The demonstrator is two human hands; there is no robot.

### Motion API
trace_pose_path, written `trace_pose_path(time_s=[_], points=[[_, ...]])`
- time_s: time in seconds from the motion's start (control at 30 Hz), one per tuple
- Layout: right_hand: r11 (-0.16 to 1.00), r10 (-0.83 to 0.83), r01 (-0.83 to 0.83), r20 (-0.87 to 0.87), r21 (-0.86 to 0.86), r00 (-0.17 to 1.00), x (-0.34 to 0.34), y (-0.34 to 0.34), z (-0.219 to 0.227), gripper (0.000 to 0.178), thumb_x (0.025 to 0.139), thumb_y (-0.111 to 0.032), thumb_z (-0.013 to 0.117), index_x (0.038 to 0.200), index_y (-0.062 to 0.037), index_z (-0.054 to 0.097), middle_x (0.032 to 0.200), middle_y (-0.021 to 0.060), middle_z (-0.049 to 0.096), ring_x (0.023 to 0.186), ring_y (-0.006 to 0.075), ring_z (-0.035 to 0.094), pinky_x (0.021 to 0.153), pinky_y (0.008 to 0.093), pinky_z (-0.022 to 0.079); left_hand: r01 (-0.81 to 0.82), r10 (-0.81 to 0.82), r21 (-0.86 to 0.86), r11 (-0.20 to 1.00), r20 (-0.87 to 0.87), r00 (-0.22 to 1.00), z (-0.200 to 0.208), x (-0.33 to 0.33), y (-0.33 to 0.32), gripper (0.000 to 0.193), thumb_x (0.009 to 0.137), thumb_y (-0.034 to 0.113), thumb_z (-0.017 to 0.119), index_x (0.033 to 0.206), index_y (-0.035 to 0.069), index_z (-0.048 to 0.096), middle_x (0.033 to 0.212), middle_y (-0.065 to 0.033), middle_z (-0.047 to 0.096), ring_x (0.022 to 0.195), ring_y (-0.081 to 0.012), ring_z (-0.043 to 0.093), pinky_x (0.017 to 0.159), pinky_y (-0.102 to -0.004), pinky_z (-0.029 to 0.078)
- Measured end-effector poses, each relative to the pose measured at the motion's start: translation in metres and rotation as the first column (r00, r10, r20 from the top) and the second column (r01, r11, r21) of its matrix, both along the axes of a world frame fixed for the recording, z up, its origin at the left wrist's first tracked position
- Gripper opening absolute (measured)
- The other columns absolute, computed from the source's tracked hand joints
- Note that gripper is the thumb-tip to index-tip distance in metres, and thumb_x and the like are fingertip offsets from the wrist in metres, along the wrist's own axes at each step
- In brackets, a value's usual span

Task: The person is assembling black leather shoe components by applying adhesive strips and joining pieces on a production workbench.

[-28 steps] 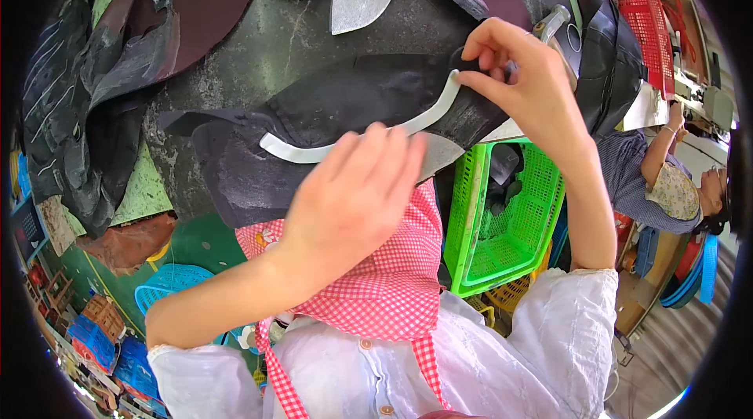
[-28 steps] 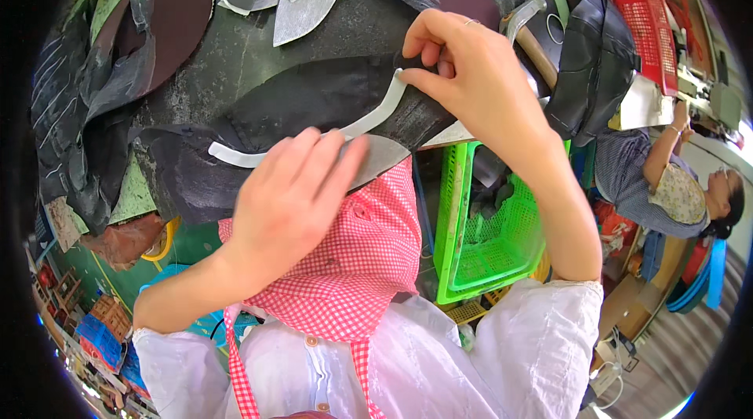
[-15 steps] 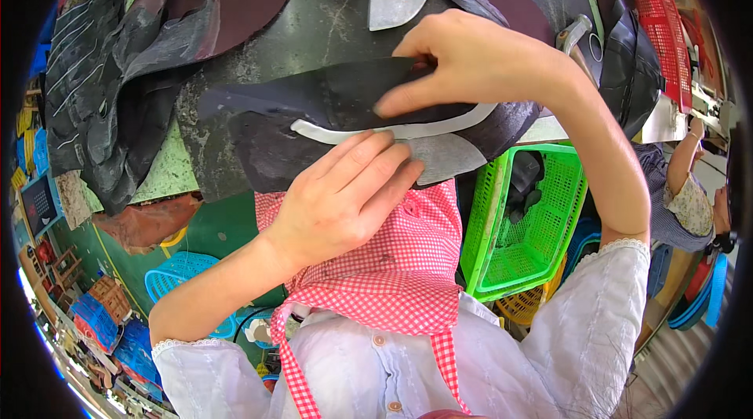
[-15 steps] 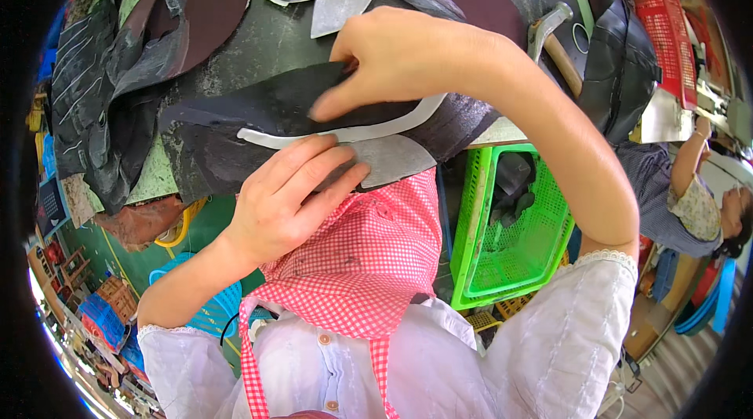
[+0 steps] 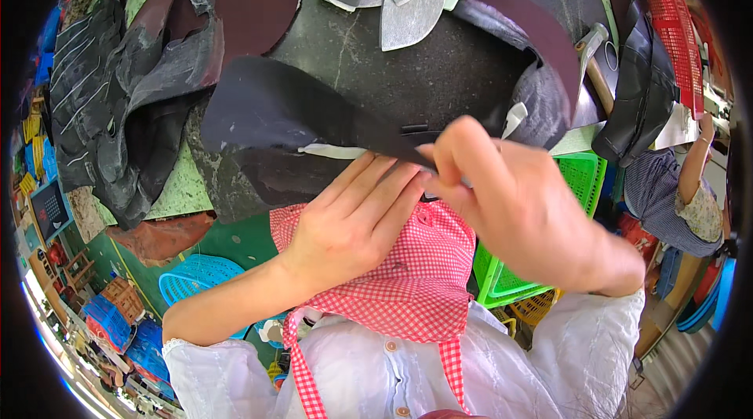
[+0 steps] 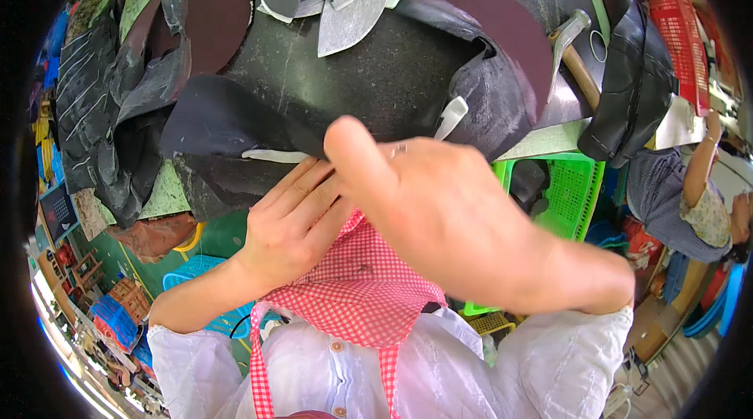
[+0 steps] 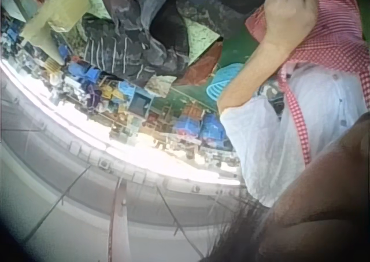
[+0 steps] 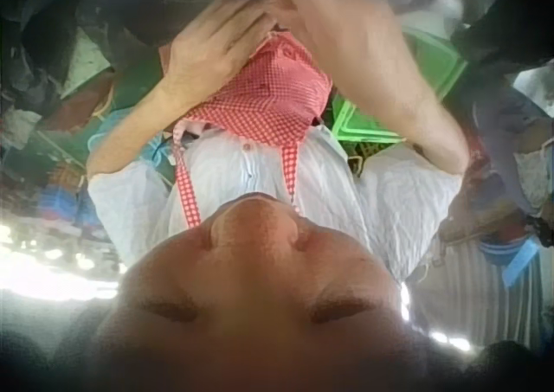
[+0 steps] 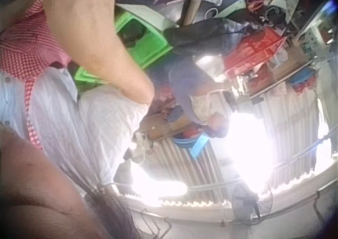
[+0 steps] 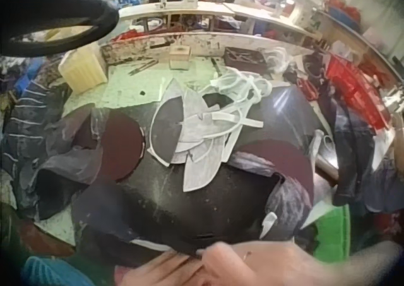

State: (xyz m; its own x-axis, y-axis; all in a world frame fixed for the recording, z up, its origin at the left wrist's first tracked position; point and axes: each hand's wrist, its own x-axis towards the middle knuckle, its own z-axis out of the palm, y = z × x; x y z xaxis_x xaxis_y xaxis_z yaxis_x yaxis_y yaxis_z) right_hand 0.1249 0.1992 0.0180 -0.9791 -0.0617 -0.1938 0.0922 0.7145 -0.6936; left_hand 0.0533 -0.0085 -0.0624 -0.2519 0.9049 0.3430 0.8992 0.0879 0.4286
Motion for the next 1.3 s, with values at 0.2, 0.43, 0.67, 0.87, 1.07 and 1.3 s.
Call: trace_pose_path(time_s=[0.2,0.43,0.67,0.87,1.07,1.3], points=[[0.985,-0.136,0.155,-0.213,0.074,0.968,0.004,-0.008,-0.015,0.026,0.088,-0.005,0.065,0.112,-0.0001,0.055,0.084,0.0119,0.068,0.082,0.0308,0.070,0.071,0.0403,0.055,-0.036,0.036,-0.012,0.999,0.038,0.999,0.005,0.001,0.007,0.034,0.075,0.009,0.075,0.107,-0.001,0.073,0.122,-0.0142,0.071,0.111,-0.0336,0.070,0.100,-0.0472,0.057],[0.973,0.127,-0.064,-0.283,0.220,0.951,0.019,-0.013,-0.021,0.023,0.081,-0.012,0.065,0.100,0.0003,0.060,0.114,0.0200,0.071,0.110,0.0333,0.071,0.104,0.0483,0.054,0.005,-0.001,-0.101,0.995,0.039,0.999,0.009,0.004,0.002,0.030,0.071,0.012,0.066,0.097,-0.003,0.071,0.111,-0.0193,0.071,0.110,-0.0341,0.070,0.103,-0.0474,0.055],[0.951,0.072,0.000,-0.220,0.309,0.973,0.026,-0.036,-0.030,0.033,0.081,-0.011,0.063,0.111,0.0027,0.062,0.133,0.0242,0.065,0.125,0.0354,0.064,0.112,0.0484,0.048,0.061,-0.046,-0.051,0.997,0.248,0.968,0.018,-0.020,-0.003,0.025,0.071,0.011,0.072,0.094,0.001,0.073,0.102,-0.0154,0.071,0.104,-0.0312,0.070,0.096,-0.0438,0.057],[0.948,0.106,-0.096,-0.019,0.303,0.994,0.042,-0.048,-0.037,0.070,0.083,-0.015,0.058,0.148,0.0075,0.046,0.158,0.0220,0.043,0.148,0.0362,0.041,0.123,0.0485,0.034,-0.492,0.491,0.010,0.870,-0.105,0.865,0.045,-0.077,-0.027,0.056,0.070,0.010,0.085,0.119,0.001,0.061,0.125,-0.0137,0.059,0.102,-0.0302,0.057,0.091,-0.0417,0.045],[0.987,-0.161,0.160,-0.079,-0.017,0.984,0.012,-0.055,-0.020,0.072,0.078,-0.012,0.082,0.138,0.0115,0.050,0.135,0.0257,0.048,0.120,0.0425,0.051,0.104,0.0479,0.044,-0.363,0.360,-0.079,0.928,0.436,0.825,0.039,-0.082,-0.015,0.017,0.082,0.013,0.084,0.089,0.000,0.075,0.074,-0.0108,0.067,0.069,-0.0281,0.064,0.066,-0.0381,0.049],[0.793,-0.355,0.330,0.053,-0.512,0.933,-0.014,-0.054,-0.054,0.029,0.092,-0.003,0.067,0.119,0.0084,0.067,0.108,0.0156,0.064,0.099,0.0338,0.063,0.089,0.0403,0.053,-0.409,0.423,-0.219,0.886,0.743,0.518,0.029,-0.083,-0.039,0.018,0.082,0.008,0.084,0.097,0.001,0.077,0.085,-0.0082,0.074,0.068,-0.0189,0.065,0.064,-0.0303,0.051]])
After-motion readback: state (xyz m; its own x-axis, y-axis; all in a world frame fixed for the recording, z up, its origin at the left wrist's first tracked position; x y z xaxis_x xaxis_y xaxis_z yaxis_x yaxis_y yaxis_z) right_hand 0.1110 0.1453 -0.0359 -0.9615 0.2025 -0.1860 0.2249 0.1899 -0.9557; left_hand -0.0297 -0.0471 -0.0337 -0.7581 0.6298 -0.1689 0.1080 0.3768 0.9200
